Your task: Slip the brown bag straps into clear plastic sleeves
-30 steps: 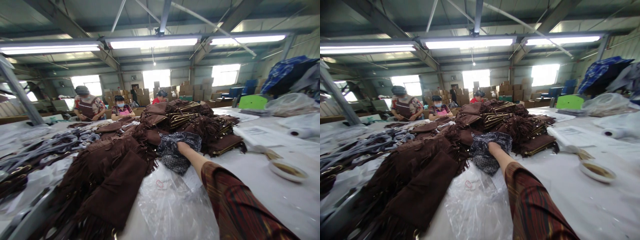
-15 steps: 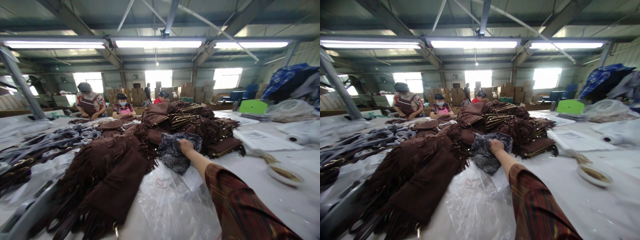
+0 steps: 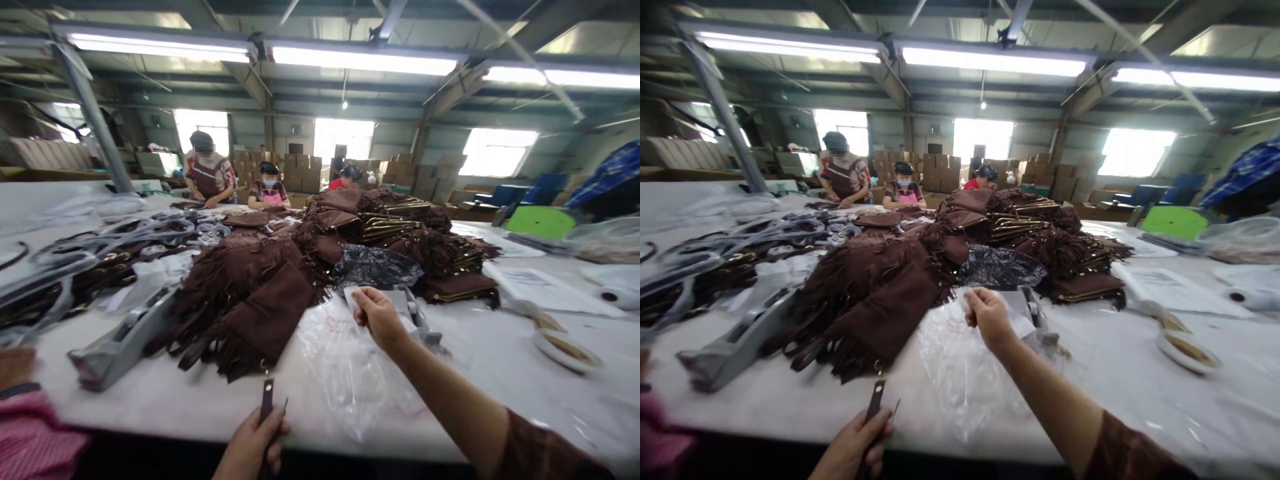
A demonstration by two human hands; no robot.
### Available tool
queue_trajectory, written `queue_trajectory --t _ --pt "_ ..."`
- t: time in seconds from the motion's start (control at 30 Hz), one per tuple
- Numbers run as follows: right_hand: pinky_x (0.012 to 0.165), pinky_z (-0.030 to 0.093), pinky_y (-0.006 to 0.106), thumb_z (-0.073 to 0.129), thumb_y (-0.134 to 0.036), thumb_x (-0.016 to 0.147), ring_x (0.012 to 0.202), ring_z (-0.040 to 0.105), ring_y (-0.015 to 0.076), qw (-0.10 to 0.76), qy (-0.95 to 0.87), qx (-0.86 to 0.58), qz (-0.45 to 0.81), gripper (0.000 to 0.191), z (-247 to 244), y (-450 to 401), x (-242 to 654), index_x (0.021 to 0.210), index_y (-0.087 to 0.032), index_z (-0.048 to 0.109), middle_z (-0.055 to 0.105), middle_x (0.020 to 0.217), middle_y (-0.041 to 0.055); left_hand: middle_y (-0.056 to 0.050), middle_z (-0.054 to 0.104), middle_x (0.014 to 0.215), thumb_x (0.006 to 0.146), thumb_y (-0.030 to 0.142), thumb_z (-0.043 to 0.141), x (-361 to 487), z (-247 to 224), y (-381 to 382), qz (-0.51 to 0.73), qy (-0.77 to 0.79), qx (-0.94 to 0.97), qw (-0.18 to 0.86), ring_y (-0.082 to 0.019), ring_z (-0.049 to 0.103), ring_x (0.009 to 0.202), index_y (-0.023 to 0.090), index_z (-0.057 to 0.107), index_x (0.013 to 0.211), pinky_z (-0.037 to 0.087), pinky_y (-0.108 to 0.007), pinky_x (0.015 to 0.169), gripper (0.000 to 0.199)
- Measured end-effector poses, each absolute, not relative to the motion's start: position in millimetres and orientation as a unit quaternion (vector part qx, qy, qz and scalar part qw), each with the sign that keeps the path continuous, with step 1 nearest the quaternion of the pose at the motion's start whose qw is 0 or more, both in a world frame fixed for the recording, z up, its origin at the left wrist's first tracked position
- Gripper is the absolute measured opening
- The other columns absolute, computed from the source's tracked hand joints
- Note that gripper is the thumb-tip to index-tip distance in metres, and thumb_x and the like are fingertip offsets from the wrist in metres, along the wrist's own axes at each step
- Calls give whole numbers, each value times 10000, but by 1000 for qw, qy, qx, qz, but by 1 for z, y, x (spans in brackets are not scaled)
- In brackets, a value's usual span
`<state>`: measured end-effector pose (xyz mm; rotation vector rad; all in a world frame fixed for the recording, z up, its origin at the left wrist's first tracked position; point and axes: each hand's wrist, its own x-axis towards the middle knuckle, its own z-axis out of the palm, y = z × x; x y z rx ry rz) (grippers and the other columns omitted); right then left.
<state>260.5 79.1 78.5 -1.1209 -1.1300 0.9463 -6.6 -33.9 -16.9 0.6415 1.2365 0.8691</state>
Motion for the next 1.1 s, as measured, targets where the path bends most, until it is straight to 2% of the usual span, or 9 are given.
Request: queue_trajectory --t 0.07,0.17,0.33,0.47,0.57,0.67,0.9,1.03,1.1 --pt "401 332 207 617 -472 820 402 435 92 568 -489 -457 480 292 58 35 223 773 -191 555 485 481 -62 -31 650 822 673 525 744 -5 -2 -34 402 513 282 705 -8 373 425 162 549 901 319 -161 399 472" --pt "508 423 238 587 -360 863 533 545 123 510 -567 -467 447 199 33 -18 180 764 -188 584 585 593 -12 -85 673 899 754 570 649 -9 15 -35 370 464 272 757 -5 371 427 151 521 979 301 -153 402 493" --pt "854 457 339 515 -129 847 960 595 201 407 -788 -366 282 122 14 -66 149 851 -199 615 651 998 75 48 516 585 754 561 653 -19 14 -42 339 390 231 824 -29 357 400 142 551 842 259 -160 394 441" --pt "843 429 377 526 -86 752 924 559 233 297 -870 -340 201 137 17 -84 147 777 -203 592 620 915 77 12 554 620 731 404 730 -24 7 -49 355 346 259 829 -90 520 534 126 567 795 403 -209 523 328" --pt "813 416 380 531 -83 698 864 530 223 256 -881 -336 213 119 22 -89 147 715 -196 563 580 858 62 76 427 482 709 401 753 -29 3 -50 350 368 290 811 -59 392 418 160 509 712 316 -196 445 343" --pt "802 409 374 520 -74 676 862 507 218 260 -875 -341 226 132 23 -90 144 703 -196 562 553 833 54 96 370 443 711 450 742 -34 -2 -50 340 390 336 788 -47 317 388 163 516 732 235 -189 412 366" --pt "895 405 405 566 -98 717 1031 516 250 279 -847 -344 293 117 12 -90 143 762 -194 615 591 990 78 72 448 495 680 463 753 -40 -7 -51 348 463 378 722 -51 360 423 128 572 817 248 -189 421 404" --pt "1024 349 448 635 -352 807 1266 431 297 325 -743 -375 449 234 2 -83 147 980 -197 663 509 1336 120 75 447 480 668 430 768 -40 -3 -55 359 497 383 690 -53 356 414 124 598 841 233 -192 415 390" --pt "974 409 428 587 -485 842 1203 509 283 378 -625 -399 554 345 -5 -77 144 1030 -203 651 579 1262 119 84 430 464 665 421 772 -38 -2 -58 356 504 378 690 -50 332 396 123 619 873 216 -195 406 394"
